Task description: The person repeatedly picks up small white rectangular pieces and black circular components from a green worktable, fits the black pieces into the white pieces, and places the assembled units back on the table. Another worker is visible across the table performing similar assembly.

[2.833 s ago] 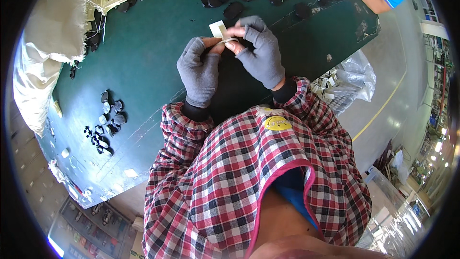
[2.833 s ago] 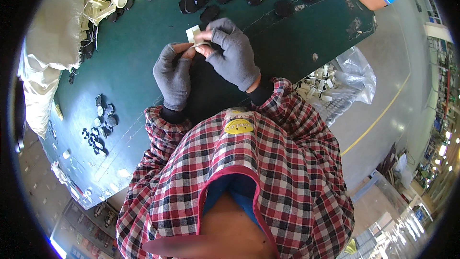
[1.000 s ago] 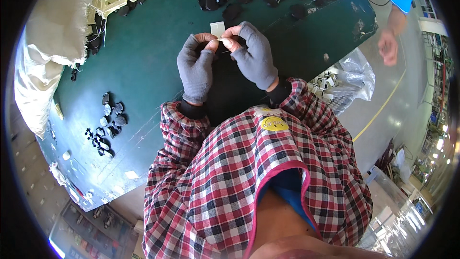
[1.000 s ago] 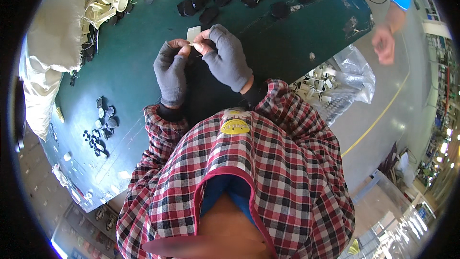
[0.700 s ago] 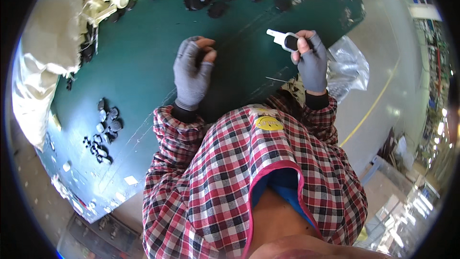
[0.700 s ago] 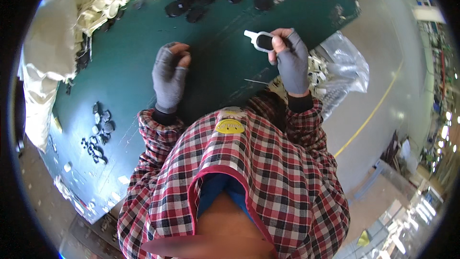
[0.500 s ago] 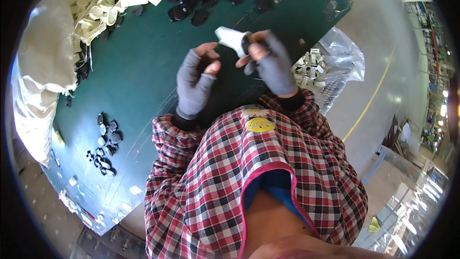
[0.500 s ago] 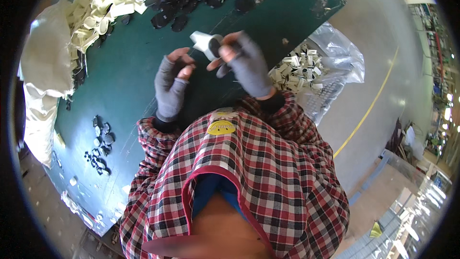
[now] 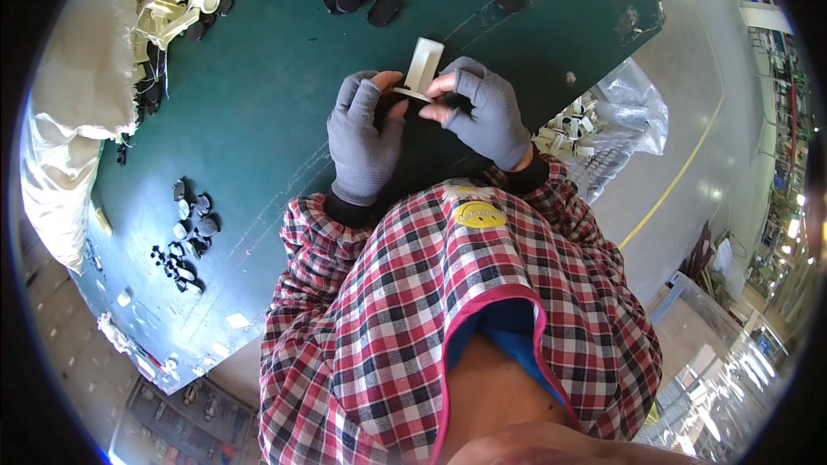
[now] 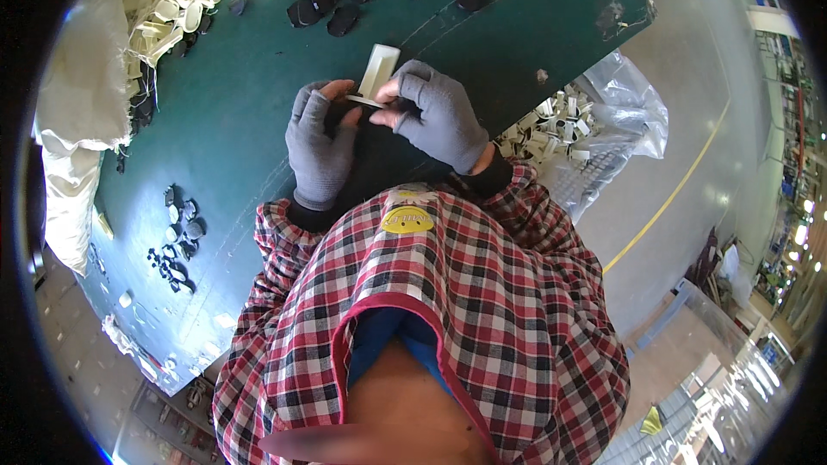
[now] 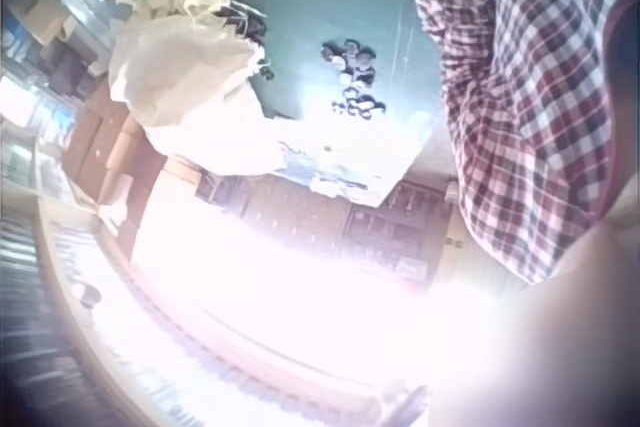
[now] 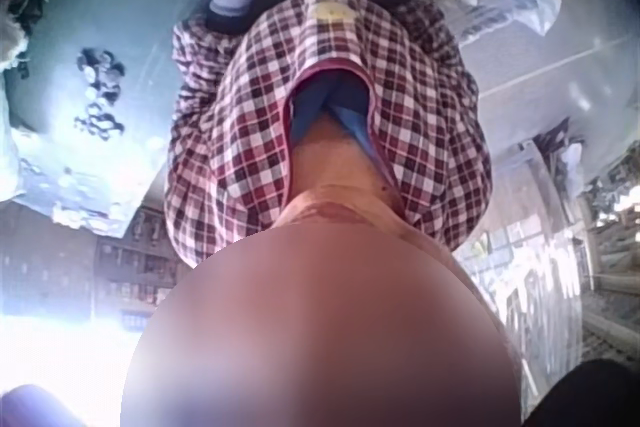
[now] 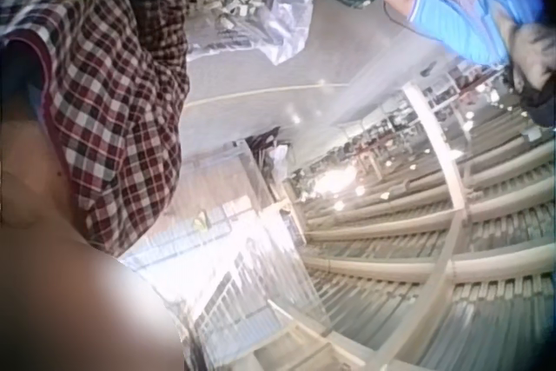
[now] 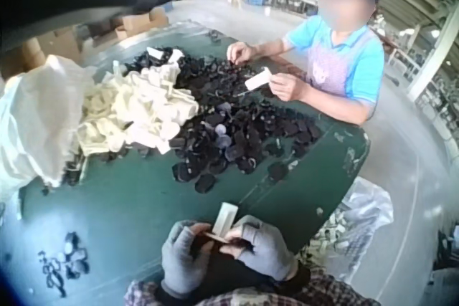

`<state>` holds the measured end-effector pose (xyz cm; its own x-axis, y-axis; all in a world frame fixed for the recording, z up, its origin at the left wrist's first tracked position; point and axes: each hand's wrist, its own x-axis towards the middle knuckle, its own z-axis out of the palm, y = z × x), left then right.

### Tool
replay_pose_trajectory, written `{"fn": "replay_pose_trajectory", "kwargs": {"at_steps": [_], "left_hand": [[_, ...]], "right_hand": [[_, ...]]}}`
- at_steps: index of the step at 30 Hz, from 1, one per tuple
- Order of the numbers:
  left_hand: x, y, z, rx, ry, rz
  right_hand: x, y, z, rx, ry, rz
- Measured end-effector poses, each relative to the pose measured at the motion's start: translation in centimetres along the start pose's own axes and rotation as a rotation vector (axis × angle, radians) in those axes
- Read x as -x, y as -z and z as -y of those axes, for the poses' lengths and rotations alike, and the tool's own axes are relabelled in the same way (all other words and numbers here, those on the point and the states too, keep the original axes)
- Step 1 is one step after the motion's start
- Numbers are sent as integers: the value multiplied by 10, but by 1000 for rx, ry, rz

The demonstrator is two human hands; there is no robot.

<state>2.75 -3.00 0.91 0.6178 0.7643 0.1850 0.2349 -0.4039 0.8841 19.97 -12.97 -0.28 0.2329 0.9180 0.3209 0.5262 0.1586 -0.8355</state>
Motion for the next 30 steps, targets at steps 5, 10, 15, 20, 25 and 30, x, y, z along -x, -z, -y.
{"fn": "replay_pose_trajectory", "kwargs": {"at_steps": [5, 10, 15, 20, 25, 30], "left_hand": [[-4, 0, 7, -104, -136, 7], [1, -5, 1, -21, -2, -14], [-1, -7, 3, 6, -6, -29], [-2, -2, 13, -5, -172, 102], [6, 12, 4, 35, -118, 46], [-29, 51, 48, -123, -166, -200]], "right_hand": [[1, -4, -2, 71, -29, -28], [3, -10, 5, 73, -60, -101], [2, -12, 6, 192, -31, -118], [-3, 18, 6, 137, -18, 50], [67, 133, 8, 111, -367, 71], [80, 160, 20, 260, -352, -322]]}}
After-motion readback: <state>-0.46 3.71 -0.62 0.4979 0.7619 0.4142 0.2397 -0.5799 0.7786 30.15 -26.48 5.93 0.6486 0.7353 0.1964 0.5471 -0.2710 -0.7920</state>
